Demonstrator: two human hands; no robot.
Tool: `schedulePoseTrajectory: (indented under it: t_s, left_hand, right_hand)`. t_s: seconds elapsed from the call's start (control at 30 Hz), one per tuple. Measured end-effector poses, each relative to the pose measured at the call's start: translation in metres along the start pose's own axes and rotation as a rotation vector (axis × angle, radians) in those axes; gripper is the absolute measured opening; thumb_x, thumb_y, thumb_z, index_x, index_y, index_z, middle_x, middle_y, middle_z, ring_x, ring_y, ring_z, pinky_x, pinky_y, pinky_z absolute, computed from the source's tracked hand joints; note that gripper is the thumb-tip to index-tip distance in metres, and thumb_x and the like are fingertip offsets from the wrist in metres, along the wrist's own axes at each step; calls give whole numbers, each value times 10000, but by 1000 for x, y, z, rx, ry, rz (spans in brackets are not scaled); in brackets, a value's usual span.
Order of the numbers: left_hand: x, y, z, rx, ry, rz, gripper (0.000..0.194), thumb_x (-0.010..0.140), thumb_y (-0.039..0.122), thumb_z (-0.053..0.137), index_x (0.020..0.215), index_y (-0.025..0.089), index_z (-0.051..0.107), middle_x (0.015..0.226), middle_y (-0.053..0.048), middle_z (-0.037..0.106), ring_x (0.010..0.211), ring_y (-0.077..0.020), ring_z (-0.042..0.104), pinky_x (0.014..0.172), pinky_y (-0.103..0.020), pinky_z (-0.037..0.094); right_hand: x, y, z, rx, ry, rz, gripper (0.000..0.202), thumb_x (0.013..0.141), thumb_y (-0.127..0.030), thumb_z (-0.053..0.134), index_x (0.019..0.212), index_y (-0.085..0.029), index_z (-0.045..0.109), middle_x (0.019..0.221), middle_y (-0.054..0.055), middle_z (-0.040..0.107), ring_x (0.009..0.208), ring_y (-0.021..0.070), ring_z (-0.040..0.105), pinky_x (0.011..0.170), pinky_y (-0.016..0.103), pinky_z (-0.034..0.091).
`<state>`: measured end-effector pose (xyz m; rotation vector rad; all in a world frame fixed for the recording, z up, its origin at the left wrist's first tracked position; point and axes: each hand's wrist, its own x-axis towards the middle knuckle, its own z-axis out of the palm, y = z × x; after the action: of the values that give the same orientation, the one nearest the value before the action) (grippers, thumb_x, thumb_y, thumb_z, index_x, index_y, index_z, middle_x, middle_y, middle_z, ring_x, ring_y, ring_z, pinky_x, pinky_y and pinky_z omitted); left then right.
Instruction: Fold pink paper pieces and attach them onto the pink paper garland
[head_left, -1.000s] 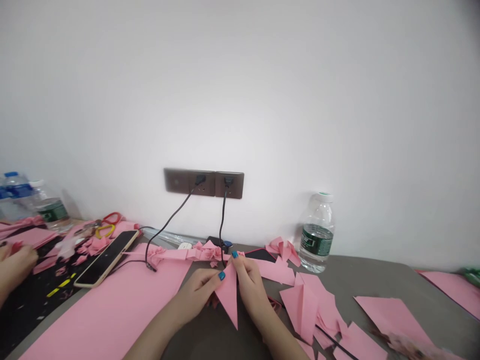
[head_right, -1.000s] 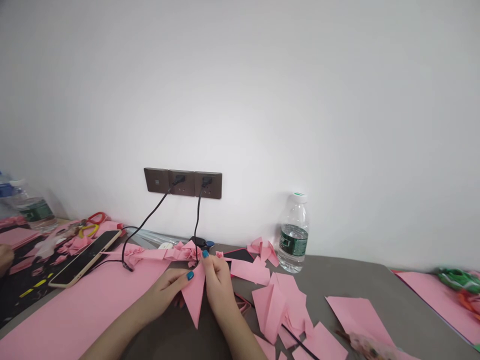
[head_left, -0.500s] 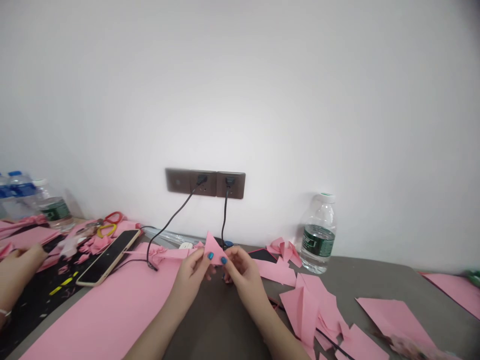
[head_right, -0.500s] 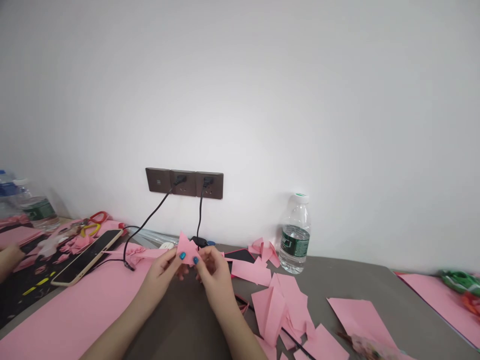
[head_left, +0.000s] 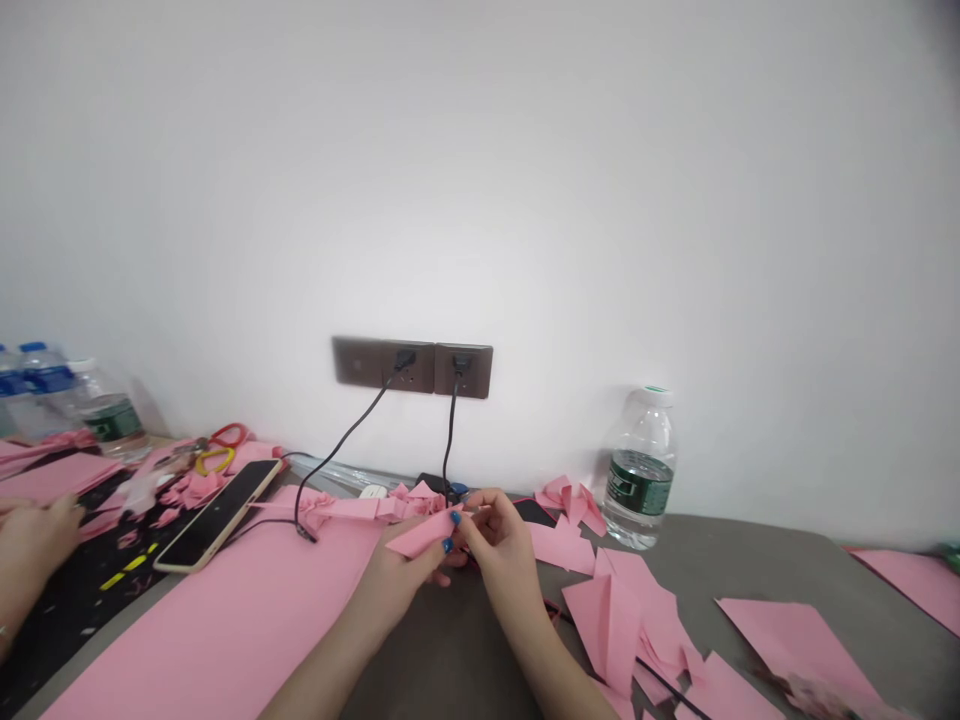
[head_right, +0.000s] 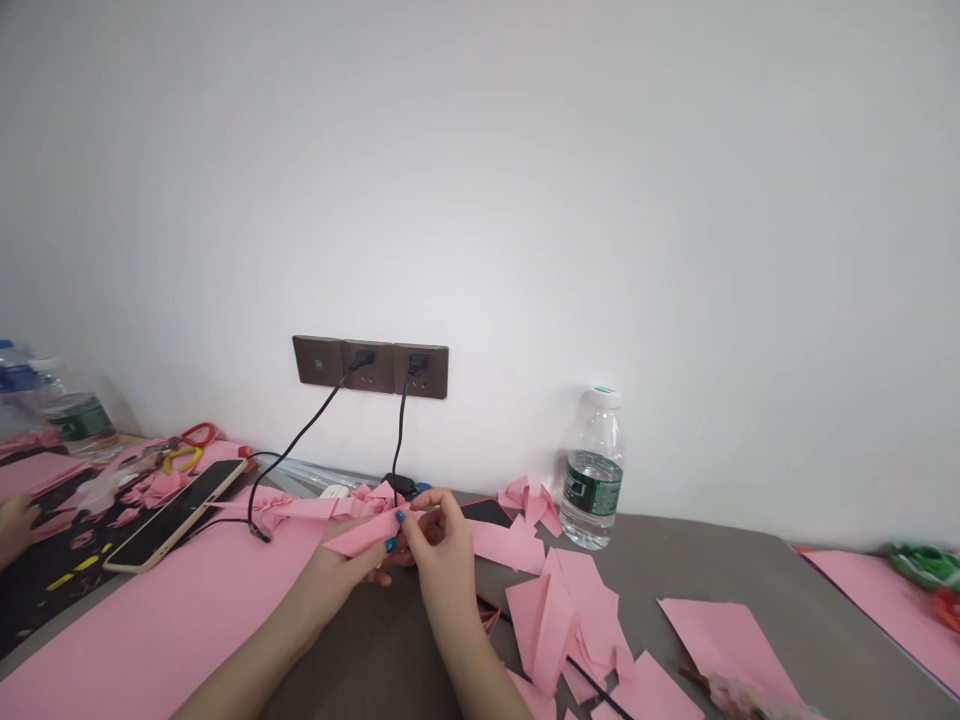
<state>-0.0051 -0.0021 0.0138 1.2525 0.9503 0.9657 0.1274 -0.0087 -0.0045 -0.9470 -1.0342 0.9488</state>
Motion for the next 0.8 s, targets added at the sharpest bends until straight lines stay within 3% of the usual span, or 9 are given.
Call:
schedulePoseTrajectory:
  t_s: [0.3,0.47,0.57,0.67,0.8]
  left_hand:
    - [0,-3,-2,132,11,171,401,832,345,583,1184,172,669,915,-86,722,780,-223,670,615,-295,560]
    - [-1,-2,-2,106,28,149,442,821,359,591,1216,172,652,1036,-107,714,810,-232,667,648,-321,574]
    - [0,0,-5,77,11,147,439,825,392,592,1204,182,663,1082,-105,710,895,-250,660,701,-333,575]
    - [2,0,-8,98,37,187,379,800,385,636,1097,168,723,1023,-91,728,988,-262,628,773,-315,552]
    - [2,-1,-7,-38,142,109,384,737,450,699,924,120,753,821,-81,731,808,-229,659,696,-303,557]
  right_hand:
    - [-2,2,5,54,-16,-81,259,765,-366,694,877,-217,514,754,-5,547,580,128,527,461,229,454]
    - [-1,0,5,11,-124,-53,203,783,-360,667,787,-195,549,727,6,563,597,134,536,481,232,456]
    - [-2,-2,2,-29,-81,-58,164,795,-340,636,786,-195,558,731,13,576,586,141,538,458,233,447]
    - [-3,-6,0,-143,-41,-159,44,818,-245,577,803,-203,574,747,18,592,590,148,551,482,248,466]
    - [-4,-12,0,-389,-72,-455,163,820,-95,517,797,-219,620,831,47,659,770,195,624,676,312,510]
